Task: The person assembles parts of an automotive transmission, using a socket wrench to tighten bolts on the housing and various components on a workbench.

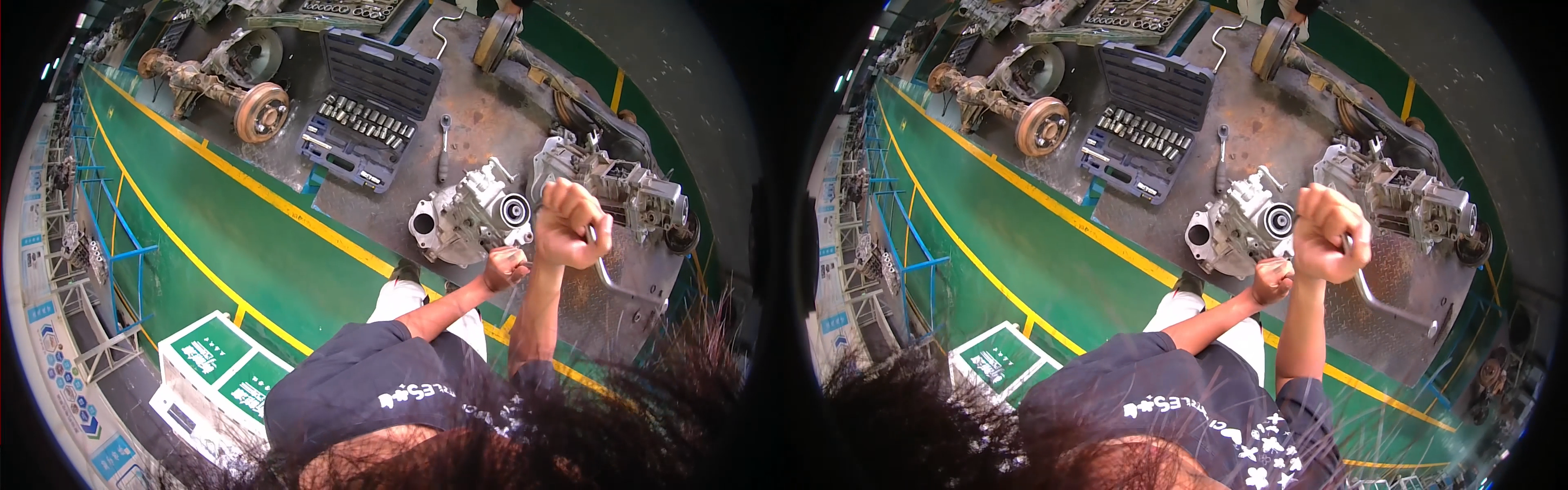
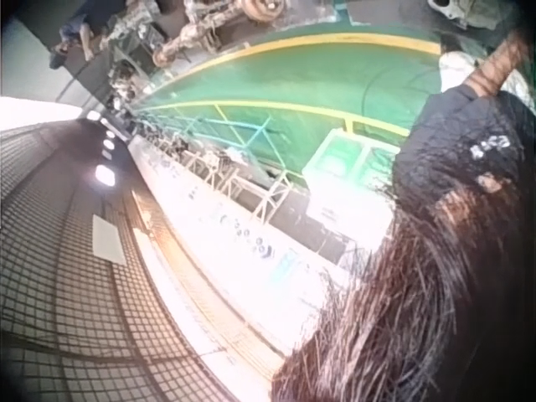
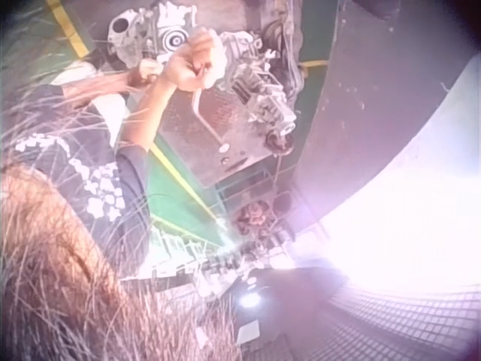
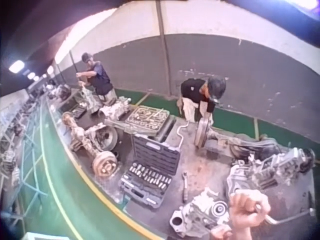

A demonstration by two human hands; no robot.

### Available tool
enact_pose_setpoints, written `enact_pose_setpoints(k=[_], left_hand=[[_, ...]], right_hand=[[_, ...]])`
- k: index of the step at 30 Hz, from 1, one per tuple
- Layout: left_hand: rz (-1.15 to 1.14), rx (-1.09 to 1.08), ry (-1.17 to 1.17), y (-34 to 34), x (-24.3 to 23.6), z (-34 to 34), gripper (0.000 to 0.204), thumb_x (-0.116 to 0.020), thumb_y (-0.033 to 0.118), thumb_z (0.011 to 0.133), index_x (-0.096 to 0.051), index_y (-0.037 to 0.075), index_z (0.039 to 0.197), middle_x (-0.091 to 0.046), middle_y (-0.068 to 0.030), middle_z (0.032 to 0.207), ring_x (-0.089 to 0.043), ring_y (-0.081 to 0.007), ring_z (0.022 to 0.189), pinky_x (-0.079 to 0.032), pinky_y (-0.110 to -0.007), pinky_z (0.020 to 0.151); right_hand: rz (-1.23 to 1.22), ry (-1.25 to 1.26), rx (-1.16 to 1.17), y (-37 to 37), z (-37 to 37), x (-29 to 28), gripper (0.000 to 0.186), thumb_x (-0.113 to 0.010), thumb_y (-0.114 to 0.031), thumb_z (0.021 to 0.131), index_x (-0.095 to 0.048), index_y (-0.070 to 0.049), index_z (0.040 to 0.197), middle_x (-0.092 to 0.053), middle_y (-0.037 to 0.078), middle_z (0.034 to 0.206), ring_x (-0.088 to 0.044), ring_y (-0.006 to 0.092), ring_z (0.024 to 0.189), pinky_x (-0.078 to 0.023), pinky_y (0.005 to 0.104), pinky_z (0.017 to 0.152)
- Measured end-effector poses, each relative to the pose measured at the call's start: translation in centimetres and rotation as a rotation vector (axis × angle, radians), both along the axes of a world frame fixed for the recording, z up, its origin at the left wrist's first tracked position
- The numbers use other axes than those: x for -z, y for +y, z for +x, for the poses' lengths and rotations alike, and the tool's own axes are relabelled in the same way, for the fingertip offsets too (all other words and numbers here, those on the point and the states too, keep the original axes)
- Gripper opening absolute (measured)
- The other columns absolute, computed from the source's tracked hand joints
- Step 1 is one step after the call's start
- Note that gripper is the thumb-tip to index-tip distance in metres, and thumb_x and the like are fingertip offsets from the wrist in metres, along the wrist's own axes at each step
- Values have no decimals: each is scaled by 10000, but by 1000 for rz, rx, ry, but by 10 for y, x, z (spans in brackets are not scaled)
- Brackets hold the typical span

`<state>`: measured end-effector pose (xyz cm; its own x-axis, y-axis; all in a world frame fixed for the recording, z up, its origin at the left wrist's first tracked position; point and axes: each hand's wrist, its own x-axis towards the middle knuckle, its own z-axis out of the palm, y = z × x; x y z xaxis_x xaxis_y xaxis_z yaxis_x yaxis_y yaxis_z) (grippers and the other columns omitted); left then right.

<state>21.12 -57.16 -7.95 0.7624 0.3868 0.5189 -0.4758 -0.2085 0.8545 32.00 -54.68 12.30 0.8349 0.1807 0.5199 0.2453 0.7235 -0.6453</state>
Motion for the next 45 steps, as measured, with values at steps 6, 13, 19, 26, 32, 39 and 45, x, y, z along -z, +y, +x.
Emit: enact_pose_setpoints(k=[6,13,19,26,32,39,45], left_hand=[[-22,-84,24,-9,17,-6,344,-621,256,935,-493,55,686,-508,-104,615,-530,-308,521,-426,-395,506],[-81,84,11,8,9,-13,324,-691,250,882,-506,63,693,-521,-87,624,-547,-303,537,-427,-395,514],[55,-2,-53,7,4,-7,388,-649,298,964,-504,66,689,-489,-68,589,-519,-255,486,-403,-362,479],[69,-129,35,-2,-6,-6,398,-668,313,960,-510,61,696,-468,-90,584,-512,-306,498,-407,-396,495],[16,-48,67,0,-2,-12,388,-669,323,965,-525,61,718,-469,-106,586,-515,-322,506,-403,-413,497],[58,-23,72,1,-6,-6,524,-596,462,1000,-487,57,685,-453,-106,570,-522,-322,496,-399,-404,484],[64,-25,44,2,-9,-3,539,-571,476,1010,-487,59,679,-453,-108,574,-524,-322,500,-398,-402,487]], right_hand=[[44,7,-678,19,-41,-12,505,-439,-344,885,-219,-110,494,-235,29,468,-210,204,397,-188,366,419],[419,262,-1660,-29,-91,-4,506,-537,-296,898,-282,-91,512,-295,38,494,-308,226,378,-220,380,402],[-59,504,-1789,-113,-55,-32,583,-380,-394,1046,-413,-57,571,-407,8,460,-349,136,302,-272,312,316],[-748,512,376,-89,-153,-58,486,-372,-365,1107,-456,50,1345,-421,-18,588,-350,63,454,-281,231,423],[-579,150,823,-66,-163,13,714,-384,-528,1076,-526,152,1243,-333,-28,615,-290,52,501,-228,233,475],[-369,67,358,-128,-133,29,669,-390,-532,1073,-684,69,1056,-247,-75,537,-193,43,464,-165,262,475],[-437,69,596,-119,-133,16,637,-433,-495,1059,-675,88,966,-343,-50,547,-287,46,474,-233,229,484]])
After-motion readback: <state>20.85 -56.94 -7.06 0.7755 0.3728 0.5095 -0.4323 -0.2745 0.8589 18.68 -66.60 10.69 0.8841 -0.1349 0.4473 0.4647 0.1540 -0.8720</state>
